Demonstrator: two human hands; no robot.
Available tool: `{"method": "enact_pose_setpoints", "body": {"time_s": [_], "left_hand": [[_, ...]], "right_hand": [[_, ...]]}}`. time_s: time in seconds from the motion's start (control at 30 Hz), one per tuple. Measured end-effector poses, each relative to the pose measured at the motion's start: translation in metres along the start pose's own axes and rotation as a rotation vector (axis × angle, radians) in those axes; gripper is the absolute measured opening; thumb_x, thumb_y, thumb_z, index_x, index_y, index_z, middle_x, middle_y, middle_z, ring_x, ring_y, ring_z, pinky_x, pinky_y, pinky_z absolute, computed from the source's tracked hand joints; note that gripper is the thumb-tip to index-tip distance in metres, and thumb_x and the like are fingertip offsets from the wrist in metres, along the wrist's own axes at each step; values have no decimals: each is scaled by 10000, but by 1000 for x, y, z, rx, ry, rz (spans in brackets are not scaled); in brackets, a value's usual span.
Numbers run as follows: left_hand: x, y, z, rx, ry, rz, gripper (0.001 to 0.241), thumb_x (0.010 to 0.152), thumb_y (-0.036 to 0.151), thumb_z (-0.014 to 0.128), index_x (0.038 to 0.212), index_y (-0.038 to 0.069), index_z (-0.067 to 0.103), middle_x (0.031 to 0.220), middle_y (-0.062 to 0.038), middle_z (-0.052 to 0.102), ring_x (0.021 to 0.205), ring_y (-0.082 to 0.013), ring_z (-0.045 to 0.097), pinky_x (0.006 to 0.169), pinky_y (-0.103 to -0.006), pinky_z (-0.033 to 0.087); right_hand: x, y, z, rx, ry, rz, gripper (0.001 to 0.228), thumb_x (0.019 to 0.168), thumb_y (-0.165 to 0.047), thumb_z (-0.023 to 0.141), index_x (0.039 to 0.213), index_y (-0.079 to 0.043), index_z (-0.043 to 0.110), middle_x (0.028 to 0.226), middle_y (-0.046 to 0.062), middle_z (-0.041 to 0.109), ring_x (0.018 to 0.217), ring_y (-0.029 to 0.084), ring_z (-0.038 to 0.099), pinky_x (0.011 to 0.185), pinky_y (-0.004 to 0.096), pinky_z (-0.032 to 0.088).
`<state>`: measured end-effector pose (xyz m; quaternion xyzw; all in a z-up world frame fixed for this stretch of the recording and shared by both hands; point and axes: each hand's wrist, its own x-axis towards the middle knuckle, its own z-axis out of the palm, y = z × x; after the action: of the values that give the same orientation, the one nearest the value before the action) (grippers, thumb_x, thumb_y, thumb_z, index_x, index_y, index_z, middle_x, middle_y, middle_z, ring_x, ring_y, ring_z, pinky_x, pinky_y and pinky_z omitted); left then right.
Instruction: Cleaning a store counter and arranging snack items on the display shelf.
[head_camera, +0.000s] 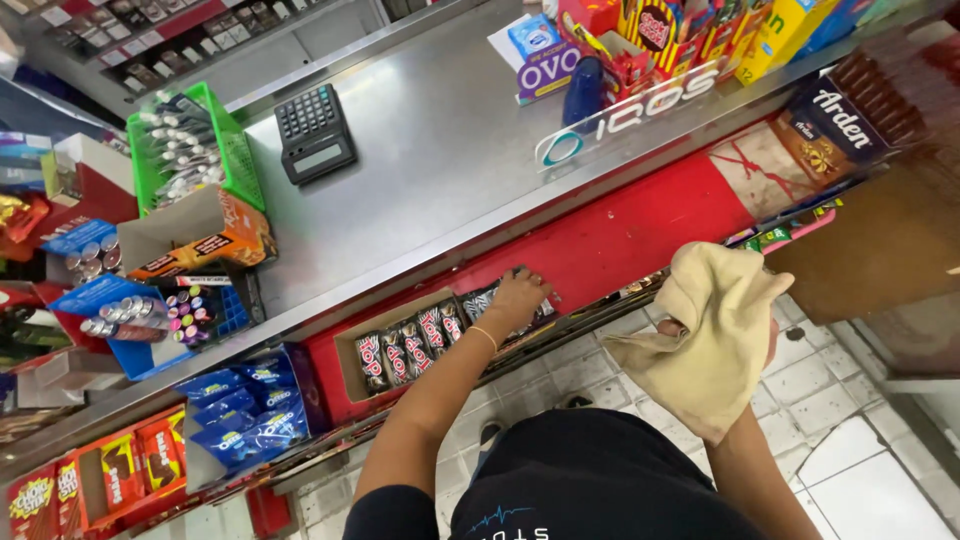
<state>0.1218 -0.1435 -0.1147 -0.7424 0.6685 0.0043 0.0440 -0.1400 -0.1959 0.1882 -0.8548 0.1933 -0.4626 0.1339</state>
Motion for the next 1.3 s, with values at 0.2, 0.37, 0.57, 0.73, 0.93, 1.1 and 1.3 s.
{"method": "enact_pose_setpoints", "body": {"time_s": [0.2, 0.37, 0.57, 0.73, 0.93, 1.1, 1.3], "left_hand": [[23, -5, 5, -109, -119, -65, 575, 747, 507, 823, 1202, 199, 653, 1151, -83, 711, 1200, -317, 584, 1076, -644, 370], [20, 16, -17, -1318, 104, -580, 415, 864, 498, 793, 1128, 223, 630, 973, -40, 690, 914, -250, 689, 751, -396, 528], [-22, 59, -132, -2453, 134, -931, 559, 1061, 627, 351, 1066, 117, 581, 779, -133, 621, 523, -172, 583, 416, -221, 414], [-43, 55, -137, -2660, 204, -1004, 485, 1066, 499, 522, 1087, 24, 618, 847, -163, 683, 623, -268, 707, 511, -356, 603], [-76, 55, -141, -2719, 304, -946, 574, 1085, 494, 488, 1310, -18, 619, 1154, -256, 710, 938, -353, 748, 812, -505, 634], [-98, 48, -125, -2538, 579, -986, 434, 1074, 349, 573, 1290, -27, 581, 1110, -256, 698, 888, -329, 747, 782, -508, 637], [-120, 48, -102, -1987, 595, -1129, 432, 1084, 425, 507, 1229, 50, 666, 698, -166, 651, 462, -223, 629, 302, -258, 503]], "right_hand": [[-47, 60, 13, 75, 20, 240, 451, 702, -196, 683, 1080, 2, 539, 1168, 130, 600, 1029, 327, 518, 1167, 376, 267], [-118, 164, 72, 666, 147, 601, 499, 922, -284, 525, 1363, -60, 457, 1363, 157, 554, 1177, 314, 566, 1142, 453, 380], [-155, 177, 153, 698, 48, 346, 534, 910, -437, 660, 1210, 5, 658, 1255, 184, 598, 1115, 330, 627, 1041, 450, 465], [-106, 102, 146, 253, -240, -141, 410, 788, -664, 684, 1047, -360, 777, 1076, 3, 613, 779, 225, 646, 710, 348, 528], [-79, 76, 151, 249, -437, -425, 370, 942, -605, 525, 1192, -412, 717, 1011, 64, 570, 778, 300, 642, 688, 438, 522], [-71, 73, 164, 259, -480, -473, 337, 928, -554, 579, 1198, -396, 706, 1020, 95, 583, 793, 321, 649, 688, 460, 515], [-47, 75, 171, 147, -473, -318, 375, 795, -470, 755, 1165, -412, 729, 1077, 67, 604, 859, 299, 673, 747, 432, 539]]}}
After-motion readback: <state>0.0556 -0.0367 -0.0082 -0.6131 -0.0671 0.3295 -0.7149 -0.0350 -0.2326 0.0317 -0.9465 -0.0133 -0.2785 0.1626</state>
